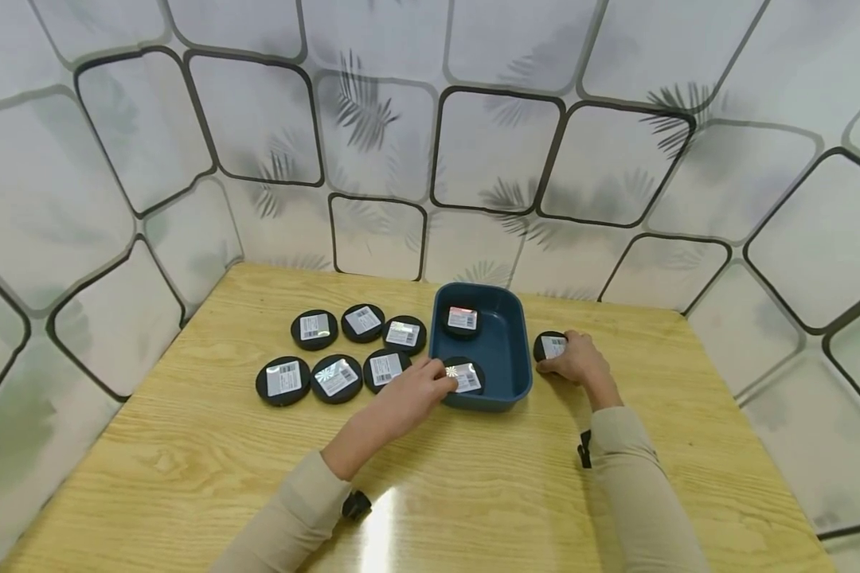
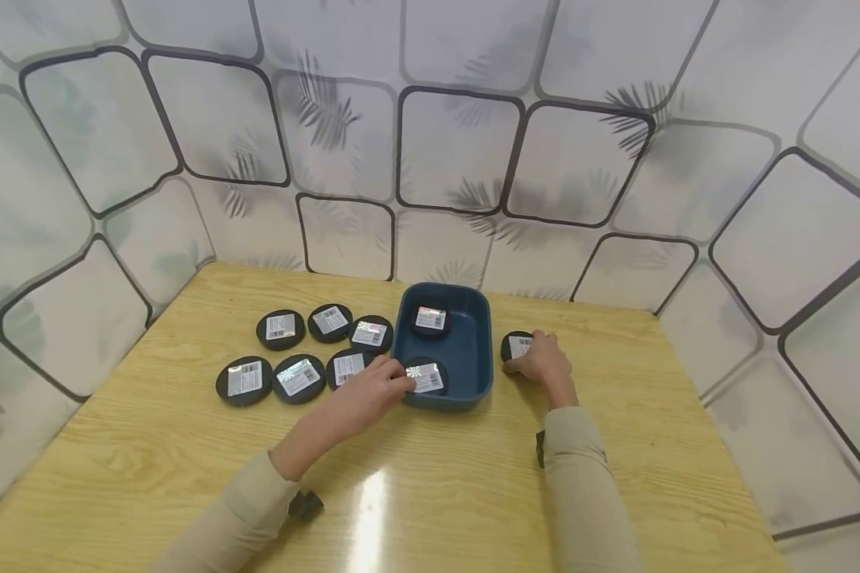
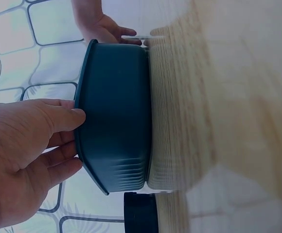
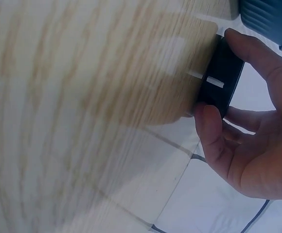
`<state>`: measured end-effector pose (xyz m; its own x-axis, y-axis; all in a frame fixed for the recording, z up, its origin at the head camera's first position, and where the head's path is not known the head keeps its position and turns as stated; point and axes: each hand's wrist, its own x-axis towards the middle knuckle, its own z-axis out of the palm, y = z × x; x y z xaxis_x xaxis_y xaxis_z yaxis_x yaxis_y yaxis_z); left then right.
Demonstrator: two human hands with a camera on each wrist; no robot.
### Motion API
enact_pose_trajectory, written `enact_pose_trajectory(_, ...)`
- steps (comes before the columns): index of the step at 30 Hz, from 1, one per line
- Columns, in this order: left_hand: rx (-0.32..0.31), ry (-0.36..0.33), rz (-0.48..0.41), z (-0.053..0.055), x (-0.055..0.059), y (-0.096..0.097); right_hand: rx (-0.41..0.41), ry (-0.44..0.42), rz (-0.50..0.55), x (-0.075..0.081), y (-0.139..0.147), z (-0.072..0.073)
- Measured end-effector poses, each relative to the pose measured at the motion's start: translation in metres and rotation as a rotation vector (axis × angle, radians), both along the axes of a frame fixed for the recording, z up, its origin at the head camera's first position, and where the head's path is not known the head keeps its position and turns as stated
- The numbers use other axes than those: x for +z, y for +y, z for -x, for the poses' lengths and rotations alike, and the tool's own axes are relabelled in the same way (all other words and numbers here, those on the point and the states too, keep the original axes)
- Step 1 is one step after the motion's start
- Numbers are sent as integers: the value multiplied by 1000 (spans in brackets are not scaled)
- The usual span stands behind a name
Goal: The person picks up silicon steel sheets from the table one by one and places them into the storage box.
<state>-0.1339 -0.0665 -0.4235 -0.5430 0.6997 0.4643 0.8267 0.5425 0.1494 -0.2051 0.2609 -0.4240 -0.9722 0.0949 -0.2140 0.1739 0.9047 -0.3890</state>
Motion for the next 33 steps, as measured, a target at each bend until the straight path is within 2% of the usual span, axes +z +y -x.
enact_pose_trajectory(20, 0, -28, 9, 2, 2, -1, 14, 3, 9, 2, 1, 5)
enact_pose_trajectory(33, -13, -9, -8, 3, -1, 0, 5, 0, 18, 3, 1, 3)
